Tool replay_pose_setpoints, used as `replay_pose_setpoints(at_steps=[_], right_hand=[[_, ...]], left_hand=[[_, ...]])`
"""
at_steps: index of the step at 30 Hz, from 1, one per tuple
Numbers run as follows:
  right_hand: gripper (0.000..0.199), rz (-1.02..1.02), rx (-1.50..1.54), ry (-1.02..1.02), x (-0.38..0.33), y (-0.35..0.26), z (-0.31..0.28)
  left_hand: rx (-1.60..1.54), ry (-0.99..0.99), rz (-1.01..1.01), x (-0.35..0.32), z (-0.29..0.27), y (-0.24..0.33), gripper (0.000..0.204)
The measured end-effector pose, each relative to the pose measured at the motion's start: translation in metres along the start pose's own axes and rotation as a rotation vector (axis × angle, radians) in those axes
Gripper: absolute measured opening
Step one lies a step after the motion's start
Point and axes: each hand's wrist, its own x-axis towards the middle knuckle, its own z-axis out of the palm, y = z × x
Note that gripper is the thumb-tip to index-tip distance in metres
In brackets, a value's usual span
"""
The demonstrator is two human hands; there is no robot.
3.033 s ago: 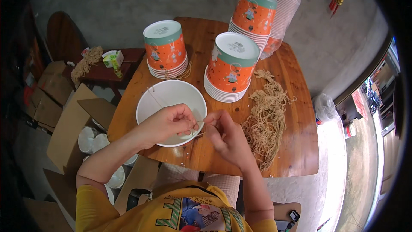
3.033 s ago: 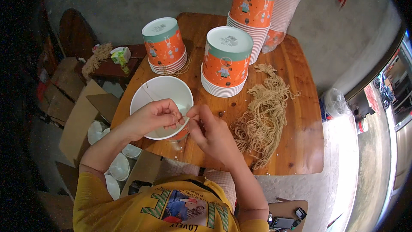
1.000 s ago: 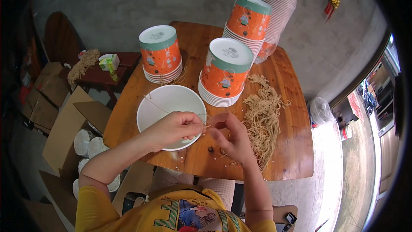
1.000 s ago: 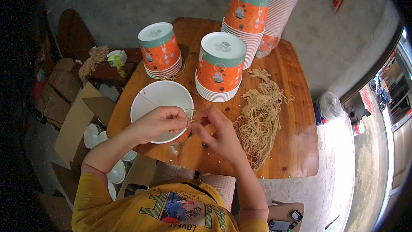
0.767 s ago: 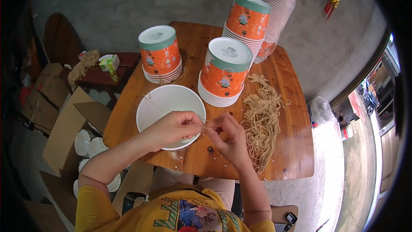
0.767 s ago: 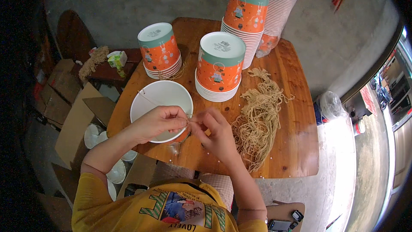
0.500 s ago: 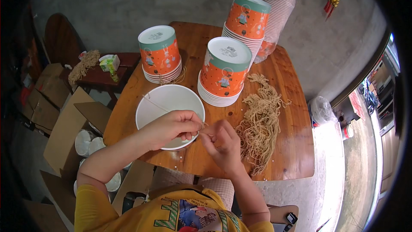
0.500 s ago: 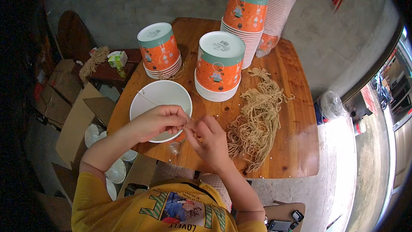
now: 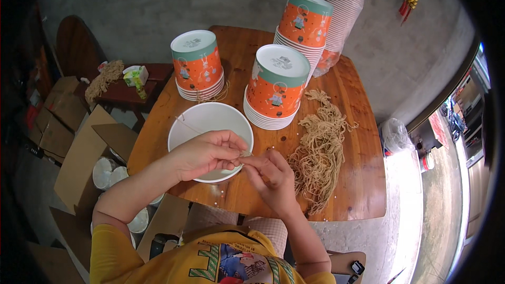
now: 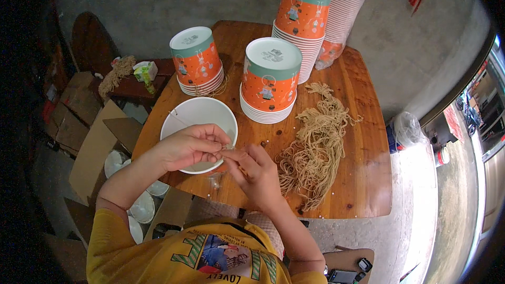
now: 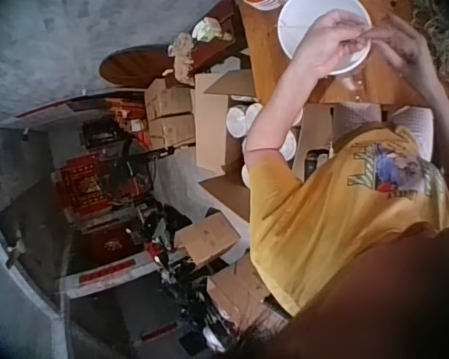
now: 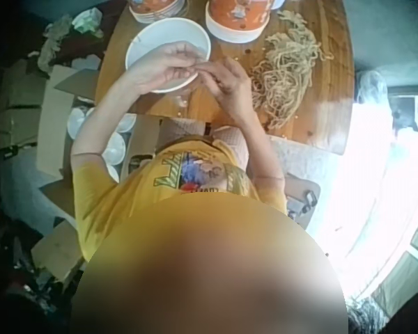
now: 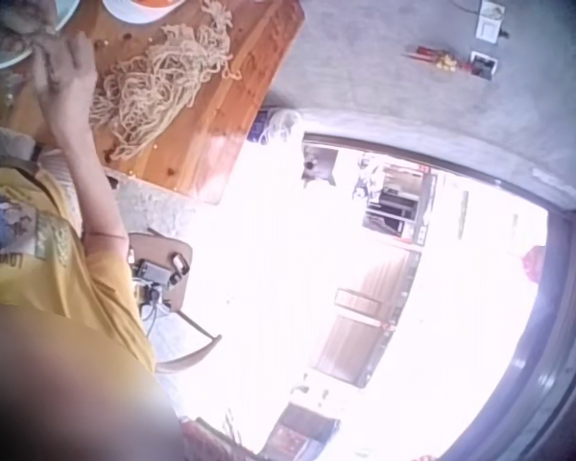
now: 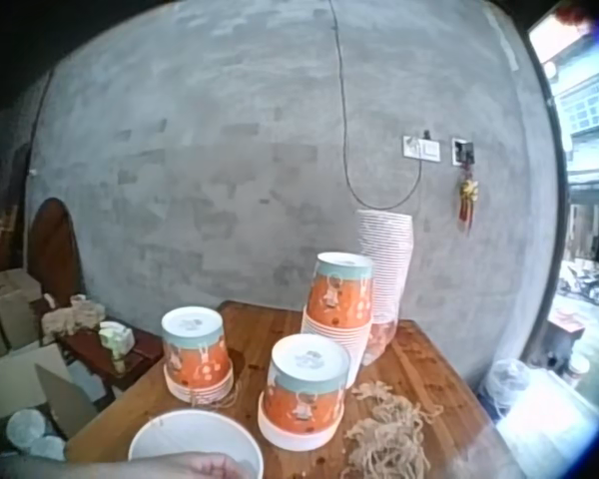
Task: Thread rubber bands through pre-drilled holes in paper bowls for final packaging.
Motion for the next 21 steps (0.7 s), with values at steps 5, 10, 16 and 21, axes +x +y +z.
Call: replay_pose_setpoints(at_steps=[5,10,16,21], right_hand=[[0.017,0.227,0.114,0.021,-0.001,0.001,-0.001],[0.015,0.333,0.224,0.054,0.001,-0.001,0.006],[0.014,0.335,0.200,0.069,0.003,-0.005,0.008],[0.013,0.351,0.199,0.072,0.003,-0.003,0.011]], left_hand=[[0.116,0.051,0.042,0.000,0.007,-0.002,0.017],[0.674,0.139,0.390,-0.006,0.019,-0.009,0.009],[0.851,0.128,0.464,-0.005,0.020,-0.006,0.012],[0.824,0.050,0.468,-0.006,0.017,-0.007,0.017]])
